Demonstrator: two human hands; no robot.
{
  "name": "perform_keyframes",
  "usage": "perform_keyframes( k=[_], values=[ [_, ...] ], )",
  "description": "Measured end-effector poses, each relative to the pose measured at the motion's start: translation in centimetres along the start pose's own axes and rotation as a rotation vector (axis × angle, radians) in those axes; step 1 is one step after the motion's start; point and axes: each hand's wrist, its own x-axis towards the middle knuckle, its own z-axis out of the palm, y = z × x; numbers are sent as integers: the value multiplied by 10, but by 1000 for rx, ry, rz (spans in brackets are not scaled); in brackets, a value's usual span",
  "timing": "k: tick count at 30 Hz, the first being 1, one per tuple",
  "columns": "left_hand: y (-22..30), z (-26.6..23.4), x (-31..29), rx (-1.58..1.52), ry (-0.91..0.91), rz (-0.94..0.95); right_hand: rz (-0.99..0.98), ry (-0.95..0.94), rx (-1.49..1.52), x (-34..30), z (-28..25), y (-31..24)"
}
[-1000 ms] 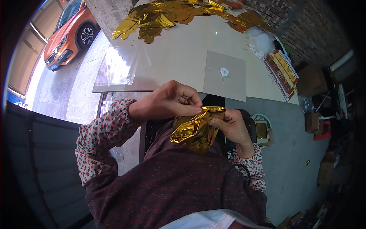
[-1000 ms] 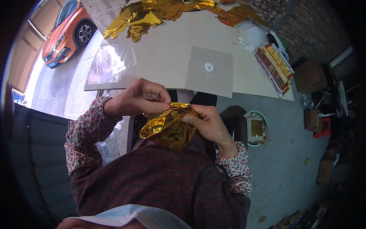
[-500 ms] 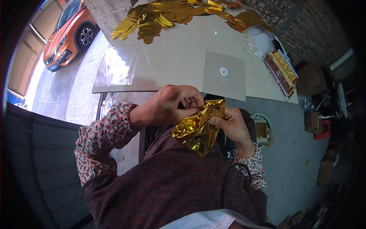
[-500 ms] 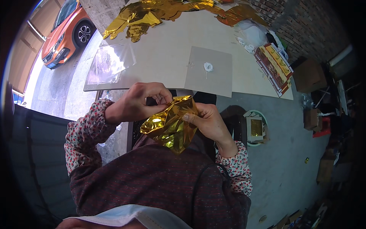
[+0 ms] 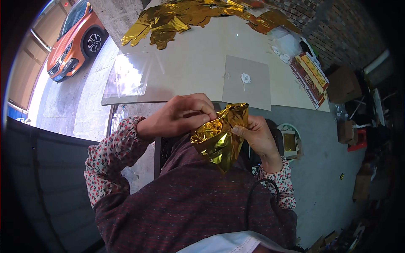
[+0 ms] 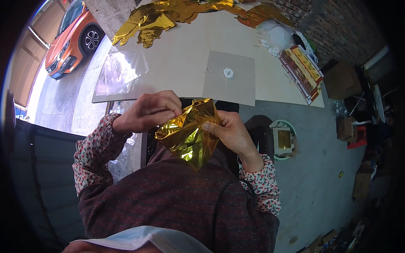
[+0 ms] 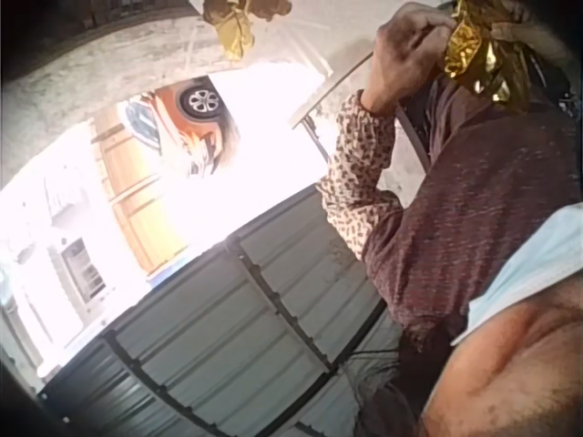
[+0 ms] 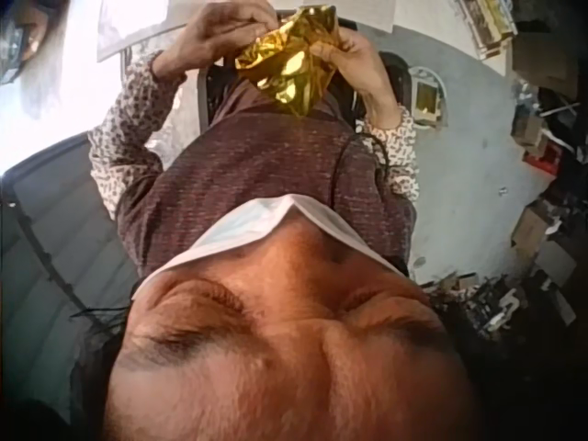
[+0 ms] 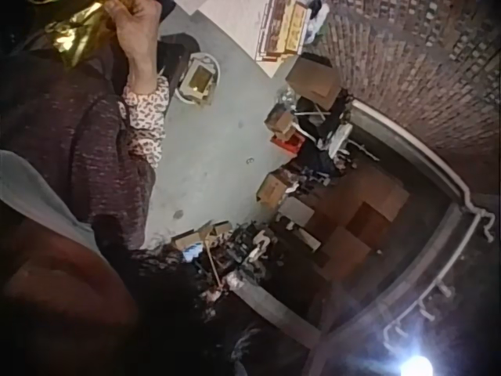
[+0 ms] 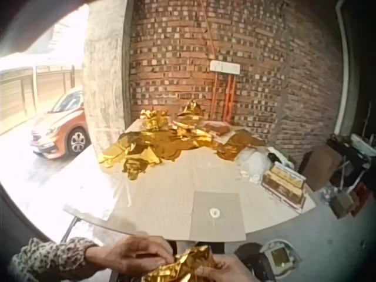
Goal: The person folds a foil balloon by hand, places it onto a cardboard insert, and slides the insert with the balloon into a plastic sleeve.
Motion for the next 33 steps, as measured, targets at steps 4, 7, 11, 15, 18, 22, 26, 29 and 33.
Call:
perform_keyframes(
  k=[4, 7, 11, 15, 18, 22, 26, 29, 33],
  values=[
    [5, -1, -2, -11, 27, -22, -4, 3, -50, 1, 0, -1],
    [0, 4, 0, 61, 96, -44, -20, 25, -106, 2, 3, -3],
    [4, 7, 2, 257, 138, -107, -37, 55, -198, 1, 3, -3],
    [-3, 15, -1, 318, 215, -32, -36, 65, -200, 1, 4, -1],
    [-3, 16, -2, 354, 223, -18, -22, 66, -174, 0, 3, 0],
    [-3, 19, -4, 286, 232, -52, -18, 65, -188, 0, 3, 0],
    [-2, 21, -1, 117, 287, -154, 26, 39, -169, 1, 1, 0],
    [-5, 16, 1, 17, 234, -192, 3, 29, -91, 5, -2, 5],
    [-10, 10, 7, 84, 155, -115, 12, 20, -26, 7, -8, 10]
  ],
)
